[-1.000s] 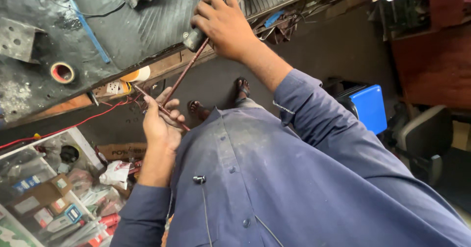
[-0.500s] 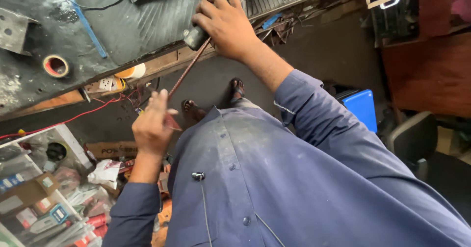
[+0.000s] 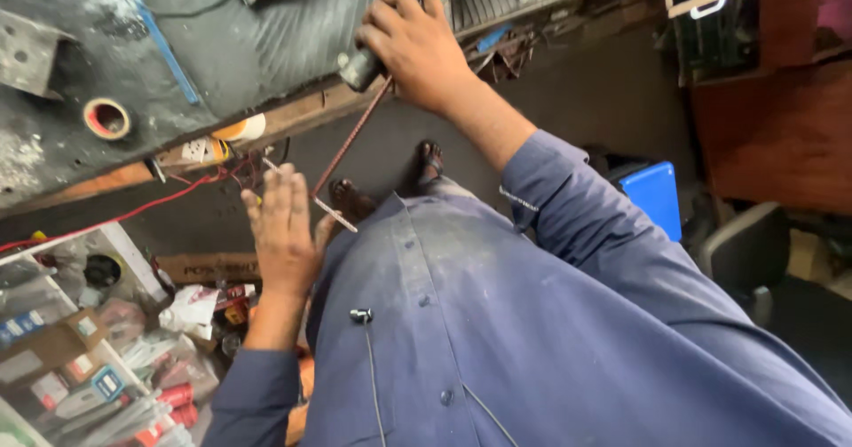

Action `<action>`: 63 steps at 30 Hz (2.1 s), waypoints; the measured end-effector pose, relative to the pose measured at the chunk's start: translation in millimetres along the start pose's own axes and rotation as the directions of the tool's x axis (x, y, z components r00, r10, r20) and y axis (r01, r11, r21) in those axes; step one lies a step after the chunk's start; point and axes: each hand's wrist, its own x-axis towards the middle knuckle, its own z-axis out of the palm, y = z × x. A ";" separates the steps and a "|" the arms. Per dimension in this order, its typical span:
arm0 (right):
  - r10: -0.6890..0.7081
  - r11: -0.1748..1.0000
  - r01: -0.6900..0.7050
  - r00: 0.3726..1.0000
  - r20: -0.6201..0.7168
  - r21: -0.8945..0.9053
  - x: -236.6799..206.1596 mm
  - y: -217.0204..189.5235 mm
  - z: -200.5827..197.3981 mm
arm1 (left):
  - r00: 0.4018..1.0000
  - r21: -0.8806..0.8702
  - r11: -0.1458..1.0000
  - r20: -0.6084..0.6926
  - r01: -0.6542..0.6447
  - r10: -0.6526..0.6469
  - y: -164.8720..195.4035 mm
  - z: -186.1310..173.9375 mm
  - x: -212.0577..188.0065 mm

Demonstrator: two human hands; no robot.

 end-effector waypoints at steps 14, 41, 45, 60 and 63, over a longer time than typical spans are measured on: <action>-0.021 1.000 0.021 1.000 -0.012 0.007 0.4 -1.4 1.5 | 0.589 -0.716 -0.294 0.692 0.633 -0.418 -19.7 41.8 9.6; 0.011 1.000 -0.010 1.000 -0.024 0.025 1.3 -1.8 3.3 | 0.831 -0.675 0.549 0.179 0.493 -0.526 -7.7 22.5 3.5; 0.017 0.999 -0.016 1.000 -0.023 0.028 -0.4 1.0 3.1 | 0.994 -0.229 0.970 -0.052 0.082 -0.097 -11.7 8.1 6.2; 0.007 1.000 -0.006 0.999 -0.046 0.011 0.6 1.6 -1.4 | 0.881 -0.576 0.681 0.167 0.452 -0.443 -18.4 2.2 -8.2; 0.006 1.000 -0.005 0.999 -0.035 0.025 -0.5 0.7 -1.8 | 0.997 -0.056 0.997 -0.045 0.055 -0.058 -18.4 -7.8 -1.9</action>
